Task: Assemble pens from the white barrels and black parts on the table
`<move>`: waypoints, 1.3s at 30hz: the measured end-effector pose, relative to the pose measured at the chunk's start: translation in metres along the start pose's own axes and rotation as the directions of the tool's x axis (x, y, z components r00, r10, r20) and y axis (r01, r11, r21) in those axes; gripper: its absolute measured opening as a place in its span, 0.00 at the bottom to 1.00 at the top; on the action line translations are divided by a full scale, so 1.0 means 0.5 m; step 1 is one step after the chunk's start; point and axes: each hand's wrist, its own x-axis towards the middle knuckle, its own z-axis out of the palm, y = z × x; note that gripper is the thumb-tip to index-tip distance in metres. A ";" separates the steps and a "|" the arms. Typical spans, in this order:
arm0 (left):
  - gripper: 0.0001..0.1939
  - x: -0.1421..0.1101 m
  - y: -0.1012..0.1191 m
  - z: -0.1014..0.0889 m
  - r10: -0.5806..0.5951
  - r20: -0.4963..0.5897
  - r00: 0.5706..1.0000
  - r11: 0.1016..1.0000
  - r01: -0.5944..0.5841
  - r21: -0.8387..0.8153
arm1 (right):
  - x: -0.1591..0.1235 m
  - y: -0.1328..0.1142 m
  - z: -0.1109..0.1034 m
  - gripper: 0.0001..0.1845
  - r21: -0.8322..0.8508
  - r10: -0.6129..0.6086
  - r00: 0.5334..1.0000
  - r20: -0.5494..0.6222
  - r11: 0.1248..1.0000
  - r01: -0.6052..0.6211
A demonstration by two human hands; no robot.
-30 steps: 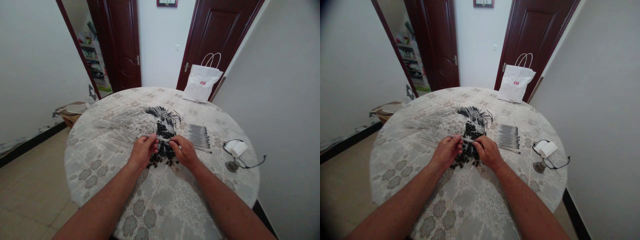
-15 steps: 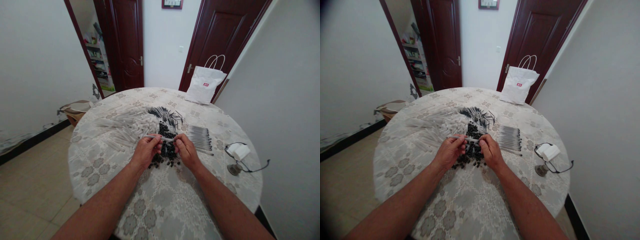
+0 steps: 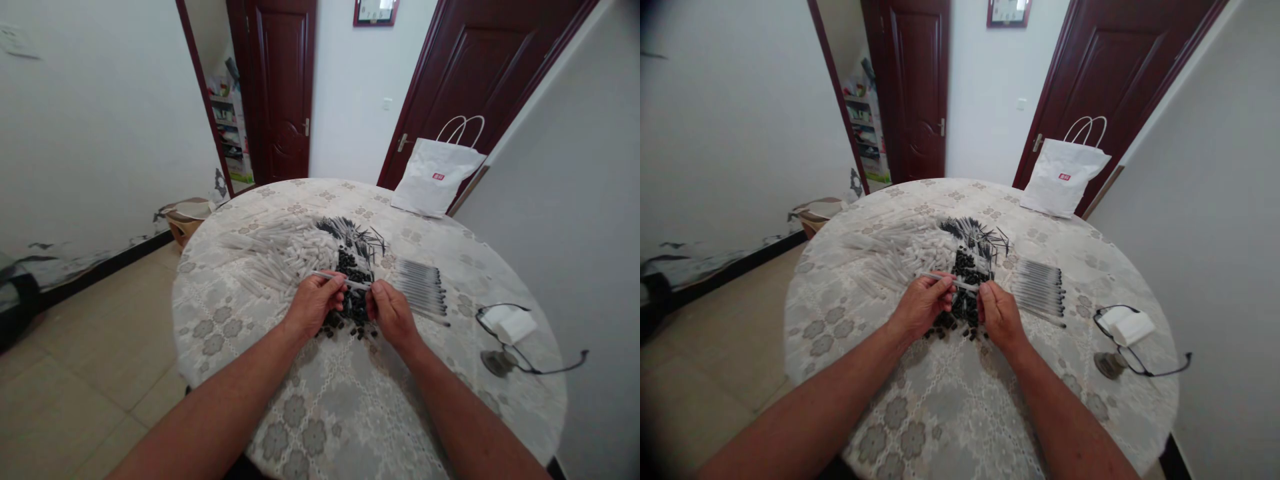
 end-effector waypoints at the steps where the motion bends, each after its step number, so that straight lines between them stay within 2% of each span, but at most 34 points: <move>1: 0.19 0.000 -0.001 0.000 0.002 0.000 1.000 1.000 -0.002 -0.002 | -0.001 0.000 -0.002 0.22 -0.020 -0.022 1.000 -0.013 1.000 0.021; 4: 0.19 0.000 -0.004 0.001 0.007 0.002 1.000 1.000 -0.007 -0.018 | -0.003 -0.003 -0.007 0.18 -0.094 -0.073 0.997 -0.031 0.993 0.070; 6: 0.19 0.001 -0.005 0.001 0.007 0.002 1.000 1.000 -0.007 -0.028 | -0.003 -0.003 -0.008 0.19 -0.108 -0.068 0.997 -0.020 0.992 0.065; 10: 0.20 0.004 -0.009 -0.001 0.007 0.027 1.000 1.000 -0.007 -0.028 | 0.000 0.004 -0.002 0.26 0.047 0.048 0.998 0.048 0.998 -0.050; 13: 0.20 0.004 -0.011 -0.001 0.004 0.023 1.000 1.000 -0.004 -0.014 | 0.000 0.007 0.000 0.27 0.153 0.139 0.987 0.084 0.977 -0.150; 15: 0.19 0.003 -0.012 0.000 0.003 0.008 1.000 1.000 -0.003 0.006 | -0.001 0.004 -0.002 0.25 0.106 0.120 0.990 0.075 0.986 -0.128; 18: 0.18 0.002 -0.011 0.002 0.007 0.004 1.000 0.999 -0.007 0.031 | -0.004 -0.003 -0.008 0.23 -0.068 0.020 0.998 0.057 0.998 -0.016; 20: 0.19 0.002 -0.011 0.002 0.014 0.013 1.000 0.999 -0.014 0.036 | -0.005 -0.006 -0.011 0.24 -0.137 -0.005 0.998 0.061 0.991 0.013; 27: 0.19 0.001 -0.006 -0.001 -0.003 0.011 1.000 0.995 0.002 0.095 | -0.003 0.011 -0.005 0.27 -0.035 0.097 0.989 0.108 0.995 -0.093; 31: 0.18 -0.008 0.021 -0.014 -0.043 0.045 0.998 0.967 0.030 0.252 | -0.001 0.017 -0.005 0.28 0.026 0.105 0.985 0.134 0.994 -0.109; 33: 0.16 -0.015 0.046 -0.034 -0.017 0.061 0.998 0.914 -0.009 0.405 | 0.002 0.018 -0.008 0.28 0.037 0.097 0.990 0.101 0.994 -0.101; 35: 0.15 -0.022 0.074 -0.066 0.116 0.003 0.993 0.811 -0.097 0.577 | 0.006 0.019 -0.014 0.26 0.035 0.080 0.996 0.029 0.996 -0.081; 37: 0.12 -0.029 0.097 -0.107 0.296 -0.079 0.952 0.661 -0.145 0.736 | 0.011 0.021 -0.020 0.25 0.022 0.064 0.997 -0.050 0.998 -0.063; 39: 0.10 -0.034 0.109 -0.150 0.446 -0.097 0.890 0.479 -0.146 0.866 | 0.015 0.023 -0.025 0.24 0.009 0.059 0.992 -0.108 0.998 -0.059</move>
